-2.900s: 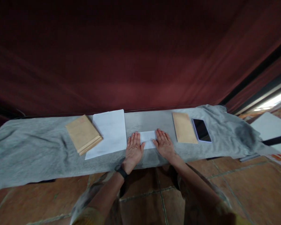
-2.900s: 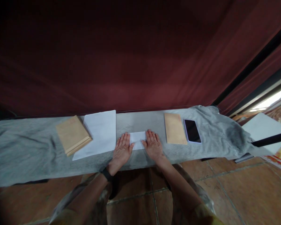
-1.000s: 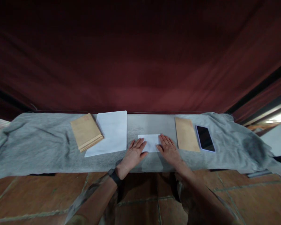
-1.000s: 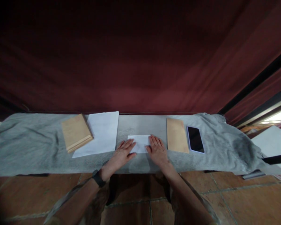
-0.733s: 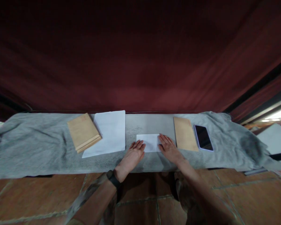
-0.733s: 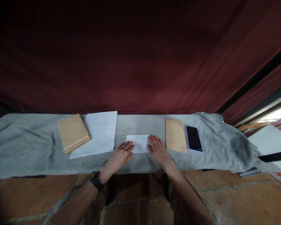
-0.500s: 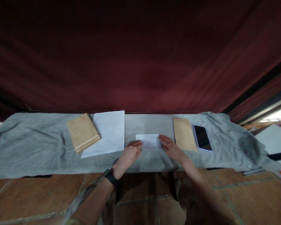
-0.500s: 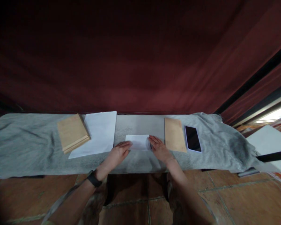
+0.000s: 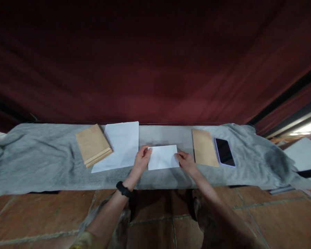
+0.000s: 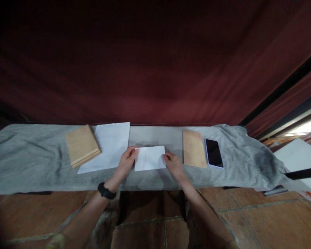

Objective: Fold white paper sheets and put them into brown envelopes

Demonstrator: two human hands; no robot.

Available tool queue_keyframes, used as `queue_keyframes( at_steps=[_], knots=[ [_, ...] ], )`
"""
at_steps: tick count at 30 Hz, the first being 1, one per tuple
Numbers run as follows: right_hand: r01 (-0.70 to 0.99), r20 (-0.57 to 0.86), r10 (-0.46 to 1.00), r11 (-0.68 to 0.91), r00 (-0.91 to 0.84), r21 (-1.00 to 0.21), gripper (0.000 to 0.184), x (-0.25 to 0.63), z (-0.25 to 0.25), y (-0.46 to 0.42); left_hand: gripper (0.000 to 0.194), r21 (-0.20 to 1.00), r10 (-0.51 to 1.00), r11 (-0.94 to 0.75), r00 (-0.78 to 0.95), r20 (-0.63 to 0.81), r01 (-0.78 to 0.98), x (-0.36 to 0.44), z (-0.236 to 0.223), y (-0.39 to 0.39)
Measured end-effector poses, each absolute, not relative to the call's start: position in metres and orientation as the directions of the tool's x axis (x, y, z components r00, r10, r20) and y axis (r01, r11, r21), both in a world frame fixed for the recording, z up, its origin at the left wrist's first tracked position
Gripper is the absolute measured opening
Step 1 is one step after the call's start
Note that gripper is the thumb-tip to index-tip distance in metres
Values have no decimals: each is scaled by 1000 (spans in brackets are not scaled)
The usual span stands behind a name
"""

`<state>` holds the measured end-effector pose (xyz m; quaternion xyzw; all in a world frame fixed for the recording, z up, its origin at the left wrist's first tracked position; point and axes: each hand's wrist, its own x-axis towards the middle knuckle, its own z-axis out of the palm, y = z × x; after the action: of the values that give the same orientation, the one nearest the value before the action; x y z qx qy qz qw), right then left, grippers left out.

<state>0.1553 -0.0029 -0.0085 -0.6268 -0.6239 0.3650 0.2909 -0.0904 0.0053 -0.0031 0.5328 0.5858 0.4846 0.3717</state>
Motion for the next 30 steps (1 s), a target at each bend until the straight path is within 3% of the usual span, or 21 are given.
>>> queue_keyframes(
  at_steps=[5, 13, 18, 21, 24, 30],
  knots=[
    [849, -73, 997, -53, 17, -526, 27, 148, -10, -7, 55, 854, 988, -93, -56, 141, 512, -87, -21, 5],
    [946, -116, 992, -85, 50, -314, 30, 142, -4, -14, 54, 626, 961, -195, 19, 276, 755, -78, -20, 0],
    [955, -126, 991, -90, 55, -284, 28, 140, 1, -15, 52, 429, 953, -195, 67, 295, 882, -66, -12, -12],
    [954, -124, 991, -85, 51, -288, 28, 140, 2, -15, 50, 336, 939, -286, 192, 286, 897, -54, -13, -21],
    [955, -131, 990, -83, 48, -283, 29, 140, 3, -15, 50, 282, 929, -357, 305, 211, 891, -43, -20, -31],
    [958, -64, 994, -107, 93, -267, 27, 140, 6, -17, 56, 237, 947, -315, 285, 150, 919, -34, -29, -39]
  ],
)
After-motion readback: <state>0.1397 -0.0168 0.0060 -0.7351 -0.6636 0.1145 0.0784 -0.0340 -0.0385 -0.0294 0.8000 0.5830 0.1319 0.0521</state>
